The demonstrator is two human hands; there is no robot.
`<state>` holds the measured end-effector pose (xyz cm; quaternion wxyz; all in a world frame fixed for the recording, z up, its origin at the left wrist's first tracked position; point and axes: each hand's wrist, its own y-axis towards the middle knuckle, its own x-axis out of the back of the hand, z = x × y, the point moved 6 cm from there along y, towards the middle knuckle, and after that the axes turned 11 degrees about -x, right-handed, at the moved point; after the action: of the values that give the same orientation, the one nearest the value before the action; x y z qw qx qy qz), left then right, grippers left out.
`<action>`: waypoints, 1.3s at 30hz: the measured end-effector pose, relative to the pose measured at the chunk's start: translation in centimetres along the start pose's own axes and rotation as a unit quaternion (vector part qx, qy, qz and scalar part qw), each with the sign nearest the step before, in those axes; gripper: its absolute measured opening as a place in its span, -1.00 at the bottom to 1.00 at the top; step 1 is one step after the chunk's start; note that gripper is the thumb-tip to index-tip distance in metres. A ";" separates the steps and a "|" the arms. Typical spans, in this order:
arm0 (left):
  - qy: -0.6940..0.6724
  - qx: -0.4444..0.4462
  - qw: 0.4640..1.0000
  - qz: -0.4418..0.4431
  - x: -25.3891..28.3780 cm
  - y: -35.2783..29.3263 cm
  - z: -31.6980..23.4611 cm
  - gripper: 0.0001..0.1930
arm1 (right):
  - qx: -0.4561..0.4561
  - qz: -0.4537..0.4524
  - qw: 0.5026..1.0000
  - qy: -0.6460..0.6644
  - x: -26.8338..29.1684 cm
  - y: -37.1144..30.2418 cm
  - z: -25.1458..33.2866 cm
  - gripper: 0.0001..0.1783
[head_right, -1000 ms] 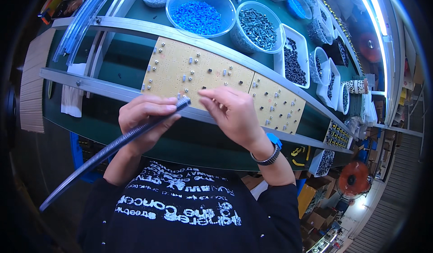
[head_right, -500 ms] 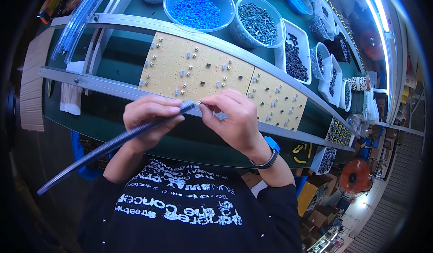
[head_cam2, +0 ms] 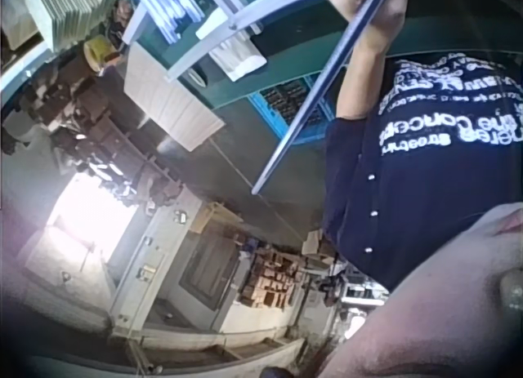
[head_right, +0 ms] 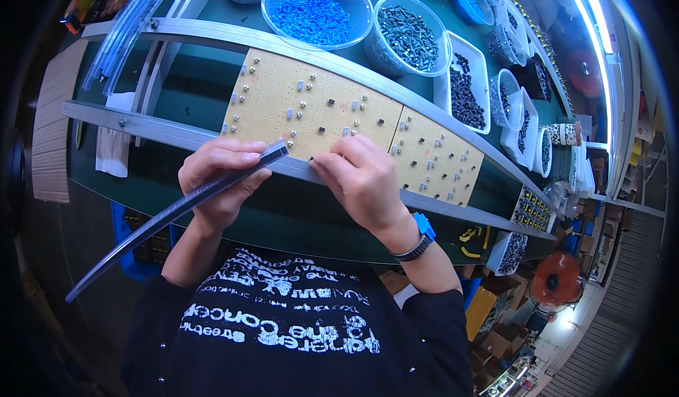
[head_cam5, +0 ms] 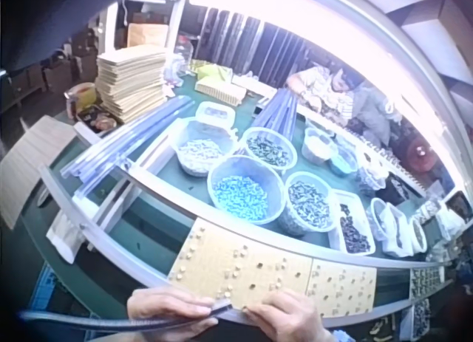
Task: Assembling small electronic components onto boards at a manual assembly station.
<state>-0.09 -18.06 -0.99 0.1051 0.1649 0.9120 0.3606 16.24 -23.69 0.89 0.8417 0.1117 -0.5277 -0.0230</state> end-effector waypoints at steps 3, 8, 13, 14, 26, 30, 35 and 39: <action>0.004 0.009 1.000 0.004 0.0 0.0 -0.3 -0.80 | -0.031 0.027 0.998 0.056 0.4 0.4 0.1 -0.83; 0.059 0.035 0.994 0.087 -0.7 1.0 -1.9 -0.79 | -0.265 0.143 0.870 0.391 -0.3 0.9 -1.0 -0.92; -0.011 -0.004 0.995 0.102 -0.3 1.2 -2.0 -0.80 | -0.321 0.266 0.671 0.613 -1.9 1.0 -1.1 -0.88; -0.046 -0.021 0.994 0.096 -0.2 1.0 -2.0 -0.80 | -0.320 0.270 0.671 0.612 -1.9 1.2 -0.8 -0.88; 0.057 -0.052 0.994 -0.080 3.9 0.6 0.1 -0.81 | 0.016 -0.104 0.994 0.031 -0.5 7.9 -0.1 -0.88; 0.051 -0.042 0.995 -0.081 4.0 0.3 0.4 -0.80 | -0.021 -0.074 0.997 0.023 -1.1 8.2 -0.5 -0.84; 0.053 -0.051 0.995 -0.066 4.0 0.4 0.2 -0.78 | 0.023 -0.088 0.996 0.005 -1.2 8.6 0.3 -0.92; 0.054 -0.052 0.995 -0.069 4.1 0.3 0.2 -0.78 | 0.034 -0.075 0.997 0.008 -1.2 8.7 0.6 -0.93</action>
<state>-3.73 -16.18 -1.21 0.0887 0.0766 0.9055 0.4078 14.48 -15.14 1.88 0.8373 0.1802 -0.5119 -0.0673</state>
